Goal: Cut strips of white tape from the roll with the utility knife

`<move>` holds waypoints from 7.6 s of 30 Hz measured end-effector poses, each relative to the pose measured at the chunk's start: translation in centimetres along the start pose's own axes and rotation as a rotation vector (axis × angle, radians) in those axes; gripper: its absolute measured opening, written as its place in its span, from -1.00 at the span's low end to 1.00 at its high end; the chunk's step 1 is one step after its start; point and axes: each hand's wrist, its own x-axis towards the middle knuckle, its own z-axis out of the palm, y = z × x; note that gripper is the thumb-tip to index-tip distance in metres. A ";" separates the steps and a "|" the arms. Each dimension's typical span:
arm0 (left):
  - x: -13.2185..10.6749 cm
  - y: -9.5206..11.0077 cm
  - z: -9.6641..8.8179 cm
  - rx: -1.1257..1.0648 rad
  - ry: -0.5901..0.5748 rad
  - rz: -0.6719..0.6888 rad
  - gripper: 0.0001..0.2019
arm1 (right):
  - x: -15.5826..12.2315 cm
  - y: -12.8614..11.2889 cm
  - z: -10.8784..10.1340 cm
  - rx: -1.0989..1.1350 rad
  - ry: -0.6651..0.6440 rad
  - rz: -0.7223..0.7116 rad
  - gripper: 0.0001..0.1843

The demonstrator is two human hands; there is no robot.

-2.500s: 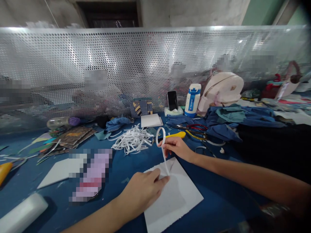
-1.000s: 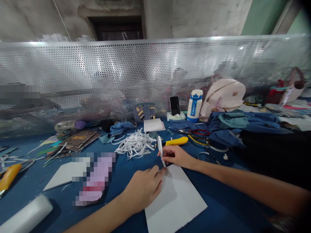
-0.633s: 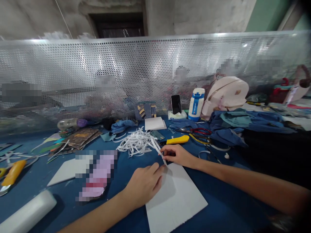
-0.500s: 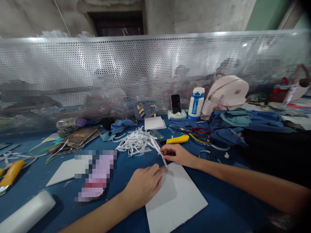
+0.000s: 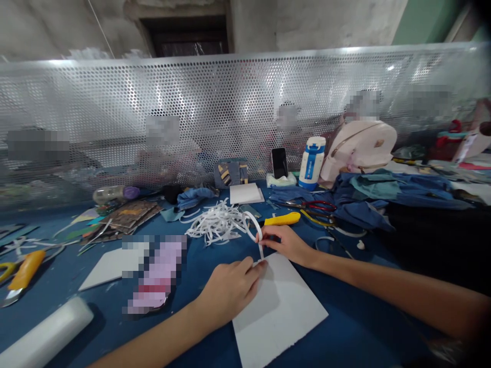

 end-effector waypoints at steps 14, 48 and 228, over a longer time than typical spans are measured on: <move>-0.4 -0.4 0.8 -0.071 0.101 0.002 -0.73 | -0.9 -1.0 -0.5 0.014 0.102 -0.136 -0.71; -0.1 -0.6 1.0 -0.183 0.165 0.038 -0.74 | -0.3 -1.8 -1.0 0.348 0.091 0.063 -0.87; 2.8 -7.5 -0.2 -0.199 0.282 -0.062 -0.82 | 1.8 0.6 -9.3 0.070 0.385 0.123 -0.50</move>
